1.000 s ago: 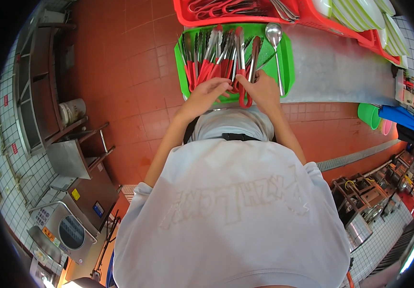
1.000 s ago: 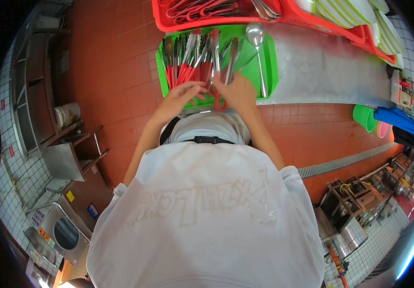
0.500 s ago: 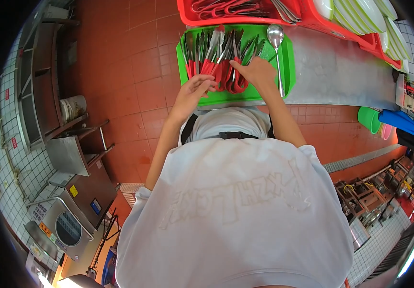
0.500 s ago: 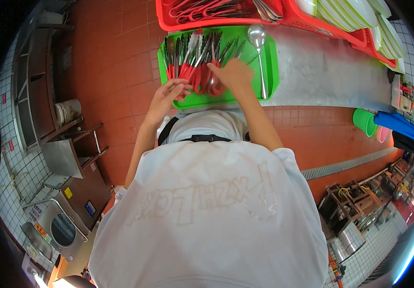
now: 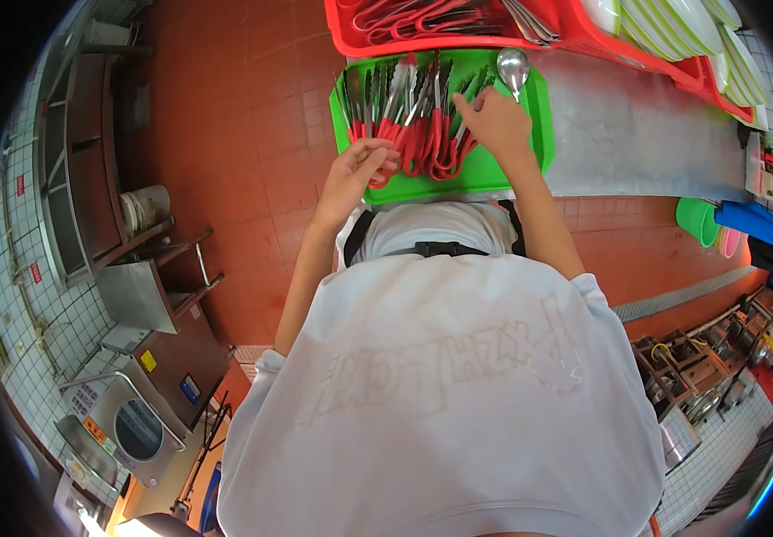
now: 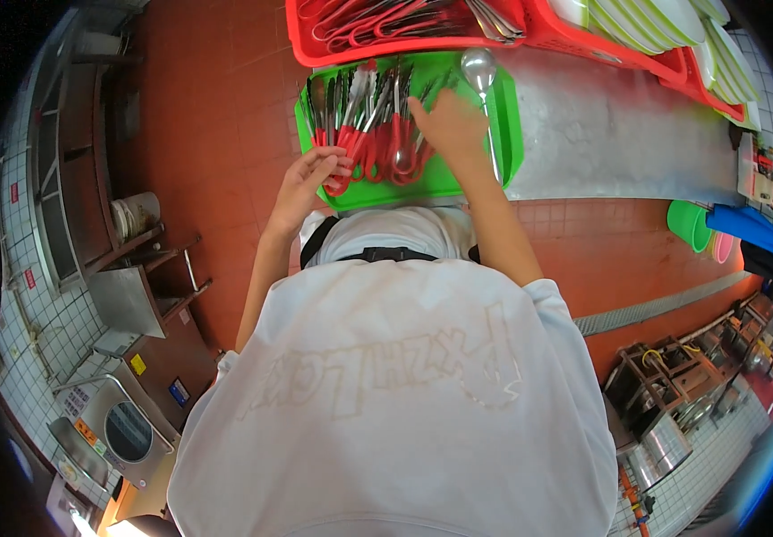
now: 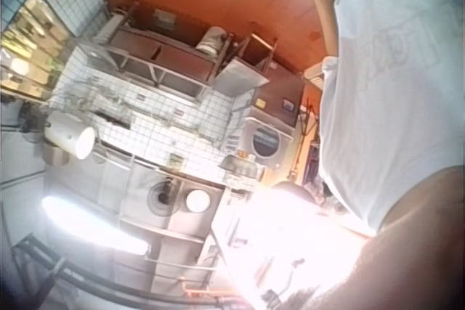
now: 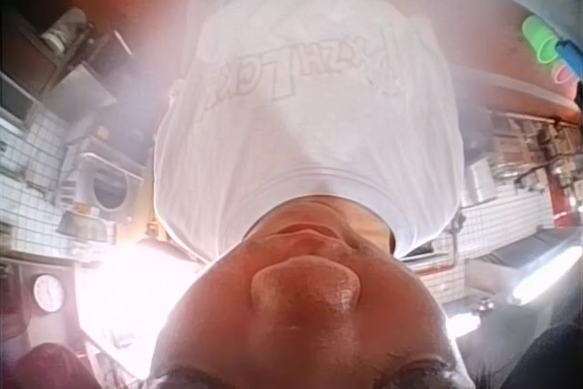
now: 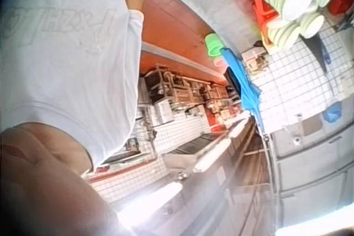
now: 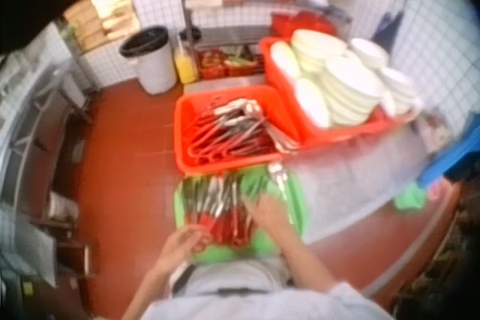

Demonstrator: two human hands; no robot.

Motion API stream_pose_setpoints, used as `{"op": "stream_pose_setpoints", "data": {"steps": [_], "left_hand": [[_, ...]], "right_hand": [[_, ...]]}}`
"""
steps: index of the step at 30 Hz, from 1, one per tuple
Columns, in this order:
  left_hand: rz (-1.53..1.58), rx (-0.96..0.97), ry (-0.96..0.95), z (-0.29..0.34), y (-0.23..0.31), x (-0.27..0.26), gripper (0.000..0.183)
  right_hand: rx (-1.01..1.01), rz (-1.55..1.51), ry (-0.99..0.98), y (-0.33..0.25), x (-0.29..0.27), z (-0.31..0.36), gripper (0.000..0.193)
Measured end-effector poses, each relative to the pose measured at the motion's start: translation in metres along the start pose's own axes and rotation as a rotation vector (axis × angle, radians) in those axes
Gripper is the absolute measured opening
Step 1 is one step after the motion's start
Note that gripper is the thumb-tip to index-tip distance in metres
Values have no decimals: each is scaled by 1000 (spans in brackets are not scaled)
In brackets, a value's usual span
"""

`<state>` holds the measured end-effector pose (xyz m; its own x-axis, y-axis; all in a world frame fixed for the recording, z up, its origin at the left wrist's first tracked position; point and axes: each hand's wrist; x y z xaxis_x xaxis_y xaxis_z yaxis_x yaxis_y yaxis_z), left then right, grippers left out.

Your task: Sorting and organizing kitchen tongs and spoons from a large red bin into a green plastic tray.

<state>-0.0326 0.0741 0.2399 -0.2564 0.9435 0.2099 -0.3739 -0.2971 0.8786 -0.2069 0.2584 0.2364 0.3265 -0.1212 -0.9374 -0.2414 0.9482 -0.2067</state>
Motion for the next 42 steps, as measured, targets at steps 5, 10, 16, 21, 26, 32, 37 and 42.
{"op": "stream_pose_setpoints", "data": {"steps": [5, 10, 16, 21, 26, 32, 37, 42], "left_hand": [[-91, 44, 9, -22, 20, 5, 28], [-238, 161, 20, -73, 53, -1, 26], [-663, 477, 229, -152, 83, -24, 25], [-1151, 734, 364, -218, 99, -51, 28], [-1595, 739, 398, -258, 103, -78, 61], [-1651, 426, 314, -264, 106, -58, 74], [-1626, 531, 427, -271, 94, -64, 72], [-1656, 610, 414, -262, 97, -64, 61]], "right_hand": [[16, -296, 96, 43, 1, 2, 45], [76, -557, -326, 117, 46, 24, 53], [422, -894, -570, 125, 91, 61, 53], [172, -639, -336, 130, 119, 58, 55], [94, -310, -215, 109, 109, 56, 59], [135, -274, -221, 101, 103, 54, 61], [187, -251, -279, 97, 95, 52, 61], [110, -303, -179, 102, 103, 55, 62]]}}
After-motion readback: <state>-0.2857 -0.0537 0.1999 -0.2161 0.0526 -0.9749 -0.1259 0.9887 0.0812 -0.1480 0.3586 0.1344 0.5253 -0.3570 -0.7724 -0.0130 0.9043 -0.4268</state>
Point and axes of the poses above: each hand's wrist, its own z-axis away from the middle knuckle, its own x-axis out of the palm, y = z × x, and after that the axes turned 3 degrees about z, right-handed
